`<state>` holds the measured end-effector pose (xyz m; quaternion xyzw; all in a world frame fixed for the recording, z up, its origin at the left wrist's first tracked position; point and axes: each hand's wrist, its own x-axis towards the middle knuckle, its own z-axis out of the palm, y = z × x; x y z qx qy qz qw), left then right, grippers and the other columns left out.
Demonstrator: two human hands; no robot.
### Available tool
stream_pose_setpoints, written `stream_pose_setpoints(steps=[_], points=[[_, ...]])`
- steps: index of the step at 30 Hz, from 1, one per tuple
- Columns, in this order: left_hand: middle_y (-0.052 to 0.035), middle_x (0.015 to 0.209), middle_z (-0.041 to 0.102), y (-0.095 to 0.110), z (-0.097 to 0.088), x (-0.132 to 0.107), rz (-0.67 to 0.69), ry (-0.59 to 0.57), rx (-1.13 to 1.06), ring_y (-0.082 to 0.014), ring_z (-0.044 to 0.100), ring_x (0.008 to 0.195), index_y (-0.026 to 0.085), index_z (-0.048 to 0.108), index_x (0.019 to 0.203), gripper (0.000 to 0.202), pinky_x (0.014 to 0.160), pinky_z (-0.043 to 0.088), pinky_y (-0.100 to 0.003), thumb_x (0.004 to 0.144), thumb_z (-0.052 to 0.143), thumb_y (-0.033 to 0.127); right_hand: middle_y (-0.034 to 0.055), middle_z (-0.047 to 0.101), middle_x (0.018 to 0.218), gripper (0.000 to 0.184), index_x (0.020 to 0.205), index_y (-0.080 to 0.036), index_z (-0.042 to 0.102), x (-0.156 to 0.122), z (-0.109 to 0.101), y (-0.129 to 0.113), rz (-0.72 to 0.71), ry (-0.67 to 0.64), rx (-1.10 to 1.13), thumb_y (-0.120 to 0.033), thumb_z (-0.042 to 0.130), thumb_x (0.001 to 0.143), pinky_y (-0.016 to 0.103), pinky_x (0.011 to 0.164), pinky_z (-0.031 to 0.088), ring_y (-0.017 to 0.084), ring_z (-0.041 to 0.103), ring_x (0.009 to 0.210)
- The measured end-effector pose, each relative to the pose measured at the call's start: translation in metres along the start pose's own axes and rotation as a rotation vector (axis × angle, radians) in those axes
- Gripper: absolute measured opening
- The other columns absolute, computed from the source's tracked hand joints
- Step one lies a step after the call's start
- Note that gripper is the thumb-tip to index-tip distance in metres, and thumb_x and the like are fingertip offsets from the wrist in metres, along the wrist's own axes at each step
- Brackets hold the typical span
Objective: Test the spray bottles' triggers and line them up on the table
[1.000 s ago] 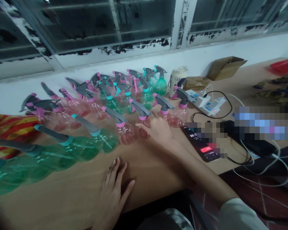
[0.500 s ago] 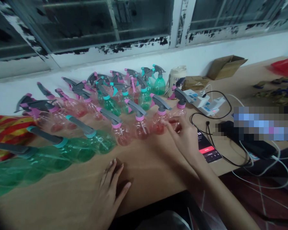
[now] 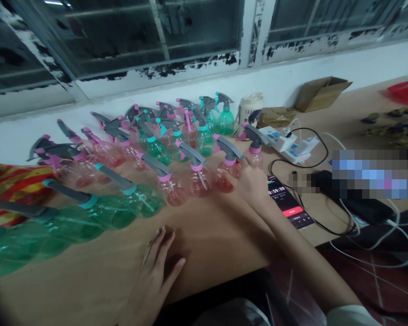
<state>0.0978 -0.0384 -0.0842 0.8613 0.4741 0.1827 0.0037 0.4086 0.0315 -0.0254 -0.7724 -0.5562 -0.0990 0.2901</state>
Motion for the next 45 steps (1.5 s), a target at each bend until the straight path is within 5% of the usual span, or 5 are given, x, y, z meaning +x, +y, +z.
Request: stream_pose_setpoints(steps=[10, 25, 32, 38, 45], points=[[-0.0097, 0.148, 0.046, 0.017, -0.012, 0.003, -0.014, -0.070, -0.103, -0.0279, 0.048, 0.133, 0.028, 0.029, 0.145, 0.053, 0.104, 0.046, -0.050, 0.096, 0.048, 0.036, 0.0099, 0.067, 0.077, 0.057, 0.097, -0.020, 0.064, -0.057, -0.037, -0.003, -0.044, -0.062, 0.025, -0.071, 0.044, 0.085, 0.035, 0.052, 0.039, 0.027, 0.062, 0.059], [-0.0120, 0.153, 0.037, 0.027, -0.015, -0.019, -0.259, -0.121, -0.576, -0.0298, 0.035, 0.141, 0.031, 0.010, 0.152, 0.085, 0.109, 0.040, -0.053, 0.087, 0.064, 0.043, 0.0090, 0.064, 0.091, 0.042, 0.092, -0.020, 0.060, -0.126, -0.035, -0.089, -0.287, -0.200, 0.458, -0.060, 0.064, 0.081, 0.045, 0.076, 0.051, 0.028, 0.060, 0.088], [-0.0135, 0.140, 0.050, 0.017, -0.020, -0.022, -0.326, -0.095, -0.712, -0.0307, 0.048, 0.132, 0.027, 0.029, 0.146, 0.076, 0.106, 0.043, -0.052, 0.084, 0.070, 0.037, 0.0071, 0.060, 0.095, 0.045, 0.095, -0.022, 0.060, -0.128, -0.027, -0.104, -0.298, -0.322, 0.573, -0.061, 0.070, 0.074, 0.049, 0.081, 0.051, 0.028, 0.059, 0.094], [-0.0134, 0.142, 0.050, 0.015, -0.020, -0.021, -0.297, -0.096, -0.670, -0.0306, 0.049, 0.131, 0.027, 0.029, 0.147, 0.080, 0.105, 0.043, -0.053, 0.081, 0.073, 0.038, 0.0077, 0.056, 0.125, 0.068, 0.128, -0.029, 0.046, -0.108, -0.025, -0.113, -0.254, -0.507, 0.865, -0.050, 0.077, 0.070, 0.049, 0.094, 0.050, 0.029, 0.058, 0.115], [-0.0156, 0.147, 0.046, 0.001, -0.019, -0.017, -0.152, -0.159, -0.468, -0.0352, 0.040, 0.138, 0.026, 0.020, 0.151, 0.096, 0.106, 0.041, -0.057, 0.076, 0.075, 0.048, -0.0003, 0.067, 0.094, 0.022, 0.103, -0.027, 0.060, -0.098, -0.027, -0.129, -0.247, -0.528, 1.028, -0.033, 0.068, 0.084, 0.034, 0.077, 0.054, 0.019, 0.067, 0.085]])
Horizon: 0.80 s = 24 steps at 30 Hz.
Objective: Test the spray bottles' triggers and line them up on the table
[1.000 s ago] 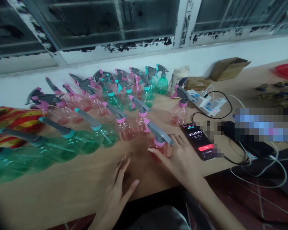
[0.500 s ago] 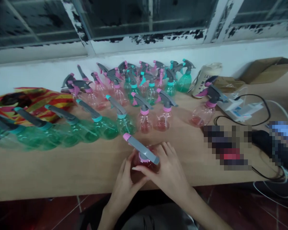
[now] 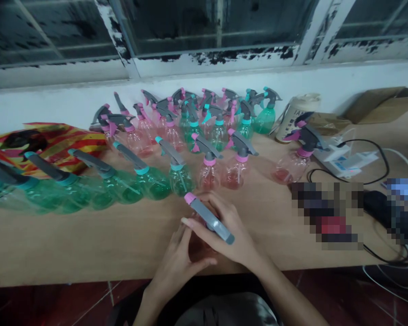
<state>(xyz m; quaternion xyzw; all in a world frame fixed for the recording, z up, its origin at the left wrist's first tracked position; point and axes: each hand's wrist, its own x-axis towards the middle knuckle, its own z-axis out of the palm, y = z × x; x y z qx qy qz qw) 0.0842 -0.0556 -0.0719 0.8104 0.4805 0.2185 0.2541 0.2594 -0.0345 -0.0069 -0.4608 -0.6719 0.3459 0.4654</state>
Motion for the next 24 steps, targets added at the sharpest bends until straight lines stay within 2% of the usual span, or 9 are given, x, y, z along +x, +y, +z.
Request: stream_pose_setpoints(steps=[4, 8, 16, 20, 24], points=[[-0.0158, 0.155, 0.035, -0.022, -0.007, 0.003, 0.078, 0.045, 0.156, -0.0336, 0.031, 0.143, 0.026, 0.014, 0.152, 0.105, 0.114, 0.029, -0.060, 0.072, 0.076, 0.054, -0.0008, 0.070, 0.097, 0.017, 0.104, -0.026, 0.060, 0.000, 0.001, 0.003, -0.037, 0.057, 0.012, -0.026, 0.064, 0.087, 0.032, 0.081, 0.053, 0.017, 0.068, 0.091], [-0.0165, 0.153, 0.038, -0.036, -0.009, 0.004, 0.099, 0.079, 0.240, -0.0321, 0.033, 0.142, 0.022, 0.023, 0.149, 0.094, 0.113, 0.031, -0.055, 0.076, 0.073, 0.053, 0.0003, 0.070, 0.098, 0.019, 0.107, -0.026, 0.061, 0.000, -0.001, 0.009, -0.040, 0.065, -0.027, -0.025, 0.062, 0.088, 0.032, 0.080, 0.054, 0.018, 0.068, 0.092], [-0.0168, 0.152, 0.039, -0.033, -0.008, 0.006, 0.110, 0.059, 0.337, -0.0334, 0.035, 0.141, 0.017, 0.042, 0.142, 0.080, 0.112, 0.034, -0.055, 0.076, 0.074, 0.051, -0.0015, 0.070, 0.092, 0.023, 0.105, -0.027, 0.062, -0.002, 0.002, 0.008, -0.081, 0.098, -0.046, -0.014, 0.059, 0.085, 0.027, 0.072, 0.054, 0.015, 0.068, 0.082], [-0.0169, 0.153, 0.037, -0.033, -0.009, 0.006, 0.111, 0.046, 0.344, -0.0332, 0.034, 0.142, 0.017, 0.045, 0.140, 0.077, 0.112, 0.034, -0.055, 0.076, 0.073, 0.050, 0.0020, 0.071, 0.100, 0.020, 0.108, -0.026, 0.062, -0.001, 0.003, 0.007, -0.116, 0.108, -0.083, -0.022, 0.060, 0.088, 0.031, 0.080, 0.056, 0.019, 0.069, 0.094], [-0.0169, 0.154, 0.037, -0.034, -0.009, 0.006, 0.113, 0.048, 0.340, -0.0334, 0.033, 0.142, 0.018, 0.040, 0.143, 0.081, 0.112, 0.033, -0.055, 0.077, 0.073, 0.050, 0.0038, 0.071, 0.100, 0.021, 0.107, -0.024, 0.063, 0.001, 0.002, 0.004, -0.174, 0.102, -0.111, -0.030, 0.063, 0.087, 0.034, 0.082, 0.057, 0.021, 0.069, 0.095]])
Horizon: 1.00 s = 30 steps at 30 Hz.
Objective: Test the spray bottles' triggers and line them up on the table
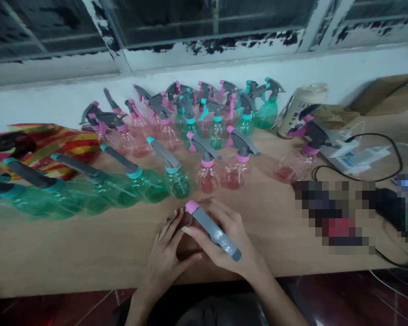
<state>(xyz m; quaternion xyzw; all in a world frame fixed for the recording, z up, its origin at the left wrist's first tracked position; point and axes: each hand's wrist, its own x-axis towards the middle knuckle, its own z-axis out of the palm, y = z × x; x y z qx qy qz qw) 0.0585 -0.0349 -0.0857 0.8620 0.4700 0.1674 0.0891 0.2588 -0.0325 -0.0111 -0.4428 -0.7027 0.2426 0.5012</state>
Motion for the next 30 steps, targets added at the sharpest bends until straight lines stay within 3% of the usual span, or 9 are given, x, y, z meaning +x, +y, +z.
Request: stream_pose_setpoints(steps=[5, 8, 12, 15, 19, 30], points=[[-0.0160, 0.154, 0.037, 0.000, 0.001, 0.000, 0.001, 0.000, -0.012, -0.0338, 0.035, 0.141, 0.019, 0.040, 0.143, 0.081, 0.113, 0.033, -0.055, 0.077, 0.073, 0.052, 0.0013, 0.071, 0.092, 0.014, 0.100, -0.023, 0.064, 0.001, 0.000, -0.001, -0.014, 0.026, -0.019, -0.028, 0.064, 0.087, 0.029, 0.080, 0.056, 0.018, 0.069, 0.090], [-0.0148, 0.154, 0.037, 0.000, 0.002, 0.000, -0.007, 0.007, -0.018, -0.0344, 0.035, 0.141, 0.020, 0.043, 0.142, 0.080, 0.112, 0.034, -0.056, 0.075, 0.074, 0.051, -0.0015, 0.069, 0.084, 0.006, 0.091, -0.023, 0.062, 0.001, 0.000, 0.000, 0.007, 0.040, -0.017, -0.026, 0.064, 0.087, 0.025, 0.071, 0.055, 0.014, 0.067, 0.077], [-0.0144, 0.154, 0.037, 0.000, 0.002, 0.000, -0.010, 0.008, -0.031, -0.0341, 0.035, 0.141, 0.021, 0.041, 0.142, 0.079, 0.112, 0.034, -0.056, 0.076, 0.073, 0.051, -0.0044, 0.063, 0.072, 0.009, 0.081, -0.023, 0.058, 0.000, 0.001, -0.001, 0.040, 0.031, -0.011, -0.025, 0.064, 0.087, 0.022, 0.059, 0.051, 0.011, 0.062, 0.063], [-0.0149, 0.154, 0.036, 0.000, 0.001, 0.000, -0.007, 0.007, -0.038, -0.0337, 0.034, 0.142, 0.021, 0.039, 0.144, 0.081, 0.113, 0.032, -0.056, 0.077, 0.073, 0.052, -0.0022, 0.066, 0.078, 0.004, 0.087, -0.023, 0.061, -0.002, 0.000, -0.002, 0.031, 0.027, -0.010, -0.026, 0.063, 0.088, 0.023, 0.064, 0.053, 0.013, 0.066, 0.071], [-0.0153, 0.154, 0.036, 0.000, 0.001, 0.000, -0.013, -0.008, -0.035, -0.0334, 0.033, 0.142, 0.020, 0.039, 0.144, 0.081, 0.113, 0.033, -0.055, 0.077, 0.073, 0.051, 0.0036, 0.072, 0.099, 0.019, 0.106, -0.024, 0.062, -0.005, -0.002, -0.001, 0.017, 0.006, -0.034, -0.028, 0.062, 0.088, 0.030, 0.081, 0.057, 0.019, 0.069, 0.096], [-0.0156, 0.152, 0.040, 0.000, 0.004, -0.001, -0.017, 0.020, -0.043, -0.0339, 0.036, 0.141, 0.020, 0.047, 0.139, 0.076, 0.112, 0.034, -0.056, 0.076, 0.072, 0.055, 0.0029, 0.071, 0.109, 0.033, 0.118, -0.028, 0.058, -0.009, 0.000, 0.001, 0.075, 0.054, -0.034, -0.027, 0.064, 0.085, 0.031, 0.086, 0.057, 0.020, 0.068, 0.102]])
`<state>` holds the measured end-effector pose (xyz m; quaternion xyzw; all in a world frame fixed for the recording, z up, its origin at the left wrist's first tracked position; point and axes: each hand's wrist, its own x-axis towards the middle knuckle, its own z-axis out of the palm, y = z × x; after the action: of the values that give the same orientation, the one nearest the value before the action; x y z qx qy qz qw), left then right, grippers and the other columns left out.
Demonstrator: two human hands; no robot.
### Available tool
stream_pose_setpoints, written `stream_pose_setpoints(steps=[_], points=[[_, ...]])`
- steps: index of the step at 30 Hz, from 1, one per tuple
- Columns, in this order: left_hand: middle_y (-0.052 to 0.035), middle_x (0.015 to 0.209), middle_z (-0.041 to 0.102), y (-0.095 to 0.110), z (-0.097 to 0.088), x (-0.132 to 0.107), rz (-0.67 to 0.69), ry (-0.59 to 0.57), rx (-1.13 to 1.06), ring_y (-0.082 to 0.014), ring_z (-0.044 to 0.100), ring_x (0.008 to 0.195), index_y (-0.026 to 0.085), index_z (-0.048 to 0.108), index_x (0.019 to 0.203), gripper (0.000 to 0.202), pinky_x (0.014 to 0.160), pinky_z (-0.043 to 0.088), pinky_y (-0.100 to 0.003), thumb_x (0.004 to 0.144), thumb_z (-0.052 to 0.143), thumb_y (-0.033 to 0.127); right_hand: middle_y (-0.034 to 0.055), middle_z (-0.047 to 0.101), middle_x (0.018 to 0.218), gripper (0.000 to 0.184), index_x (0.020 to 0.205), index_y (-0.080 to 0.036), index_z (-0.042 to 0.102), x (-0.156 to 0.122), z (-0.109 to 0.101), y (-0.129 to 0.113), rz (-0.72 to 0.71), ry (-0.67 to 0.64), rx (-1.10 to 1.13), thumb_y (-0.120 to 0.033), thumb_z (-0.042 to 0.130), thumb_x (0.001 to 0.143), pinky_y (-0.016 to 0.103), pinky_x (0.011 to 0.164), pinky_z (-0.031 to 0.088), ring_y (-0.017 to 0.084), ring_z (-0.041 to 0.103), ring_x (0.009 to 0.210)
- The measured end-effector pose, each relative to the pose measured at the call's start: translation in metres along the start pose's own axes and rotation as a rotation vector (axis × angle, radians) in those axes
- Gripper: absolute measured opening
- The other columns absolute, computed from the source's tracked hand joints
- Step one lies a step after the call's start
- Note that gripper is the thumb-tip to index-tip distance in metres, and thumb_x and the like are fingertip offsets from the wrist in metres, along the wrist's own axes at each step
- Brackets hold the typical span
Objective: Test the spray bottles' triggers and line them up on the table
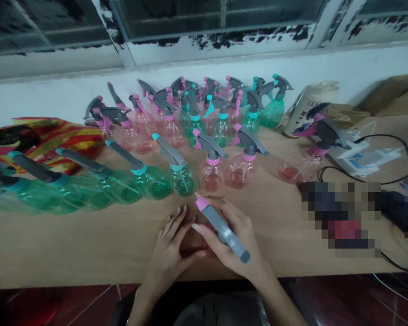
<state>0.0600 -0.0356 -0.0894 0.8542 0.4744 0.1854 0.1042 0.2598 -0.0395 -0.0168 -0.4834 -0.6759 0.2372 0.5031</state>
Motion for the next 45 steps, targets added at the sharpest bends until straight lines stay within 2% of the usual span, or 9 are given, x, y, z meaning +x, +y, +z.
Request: stream_pose_setpoints(steps=[7, 14, 19, 24, 30, 35, 38, 41, 45], points=[[-0.0170, 0.153, 0.038, 0.001, 0.000, 0.000, -0.014, -0.001, -0.007, -0.0338, 0.035, 0.141, 0.020, 0.047, 0.138, 0.078, 0.112, 0.034, -0.056, 0.074, 0.075, 0.054, 0.0017, 0.071, 0.105, 0.023, 0.109, -0.027, 0.062, -0.001, 0.001, 0.001, -0.014, 0.008, -0.022, -0.019, 0.061, 0.087, 0.029, 0.085, 0.057, 0.018, 0.068, 0.100], [-0.0163, 0.153, 0.039, 0.001, -0.001, 0.000, -0.023, -0.015, -0.014, -0.0341, 0.035, 0.141, 0.020, 0.050, 0.136, 0.075, 0.112, 0.033, -0.057, 0.073, 0.075, 0.054, 0.0016, 0.072, 0.096, 0.015, 0.102, -0.025, 0.063, 0.000, 0.002, -0.001, -0.068, 0.044, -0.077, -0.020, 0.059, 0.088, 0.032, 0.082, 0.058, 0.019, 0.071, 0.092], [-0.0159, 0.153, 0.038, 0.001, -0.002, 0.000, -0.023, -0.026, -0.023, -0.0337, 0.034, 0.142, 0.021, 0.048, 0.137, 0.075, 0.112, 0.033, -0.057, 0.075, 0.073, 0.054, 0.0027, 0.072, 0.100, 0.017, 0.104, -0.026, 0.063, 0.002, 0.002, 0.001, -0.081, 0.043, -0.100, -0.021, 0.059, 0.088, 0.035, 0.083, 0.058, 0.021, 0.070, 0.092], [-0.0164, 0.153, 0.038, 0.001, -0.001, 0.000, -0.029, -0.040, -0.016, -0.0343, 0.034, 0.141, 0.020, 0.049, 0.136, 0.074, 0.112, 0.033, -0.058, 0.074, 0.075, 0.053, 0.0021, 0.072, 0.090, 0.009, 0.096, -0.027, 0.064, 0.009, 0.002, 0.004, -0.067, 0.038, -0.092, -0.022, 0.059, 0.088, 0.036, 0.076, 0.058, 0.022, 0.071, 0.082], [-0.0159, 0.153, 0.038, 0.001, -0.003, -0.001, -0.025, -0.036, -0.003, -0.0339, 0.034, 0.142, 0.020, 0.049, 0.136, 0.073, 0.112, 0.033, -0.057, 0.076, 0.074, 0.053, 0.0024, 0.072, 0.096, 0.015, 0.102, -0.028, 0.064, 0.013, 0.001, 0.003, -0.059, 0.006, -0.047, -0.028, 0.062, 0.087, 0.036, 0.079, 0.058, 0.023, 0.070, 0.091], [-0.0164, 0.152, 0.039, 0.002, -0.003, -0.001, -0.027, -0.029, -0.006, -0.0341, 0.035, 0.141, 0.020, 0.049, 0.136, 0.073, 0.111, 0.034, -0.057, 0.075, 0.074, 0.052, -0.0005, 0.071, 0.079, 0.001, 0.087, -0.028, 0.063, 0.015, 0.002, 0.000, -0.017, 0.008, 0.003, -0.029, 0.063, 0.087, 0.031, 0.066, 0.056, 0.018, 0.069, 0.071], [-0.0167, 0.151, 0.041, 0.002, -0.003, 0.000, -0.032, -0.020, -0.003, -0.0341, 0.036, 0.140, 0.020, 0.049, 0.136, 0.074, 0.111, 0.034, -0.056, 0.074, 0.075, 0.051, -0.0019, 0.068, 0.070, 0.008, 0.080, -0.026, 0.062, 0.016, 0.001, 0.000, -0.006, 0.011, -0.002, -0.030, 0.063, 0.087, 0.029, 0.059, 0.054, 0.016, 0.066, 0.062], [-0.0166, 0.151, 0.041, 0.003, -0.003, 0.001, -0.032, -0.020, -0.002, -0.0345, 0.037, 0.140, 0.019, 0.050, 0.135, 0.074, 0.111, 0.035, -0.057, 0.074, 0.076, 0.051, -0.0003, 0.070, 0.075, 0.009, 0.083, -0.025, 0.064, 0.016, 0.001, 0.001, -0.036, 0.004, -0.018, -0.031, 0.061, 0.088, 0.029, 0.061, 0.055, 0.017, 0.068, 0.067], [-0.0168, 0.152, 0.040, 0.002, -0.003, 0.000, -0.025, -0.022, 0.000, -0.0347, 0.037, 0.140, 0.019, 0.051, 0.133, 0.072, 0.110, 0.035, -0.058, 0.074, 0.076, 0.051, 0.0021, 0.074, 0.092, 0.014, 0.098, -0.025, 0.065, 0.013, 0.001, 0.005, -0.067, 0.003, -0.037, -0.031, 0.063, 0.087, 0.033, 0.073, 0.058, 0.020, 0.071, 0.083]])
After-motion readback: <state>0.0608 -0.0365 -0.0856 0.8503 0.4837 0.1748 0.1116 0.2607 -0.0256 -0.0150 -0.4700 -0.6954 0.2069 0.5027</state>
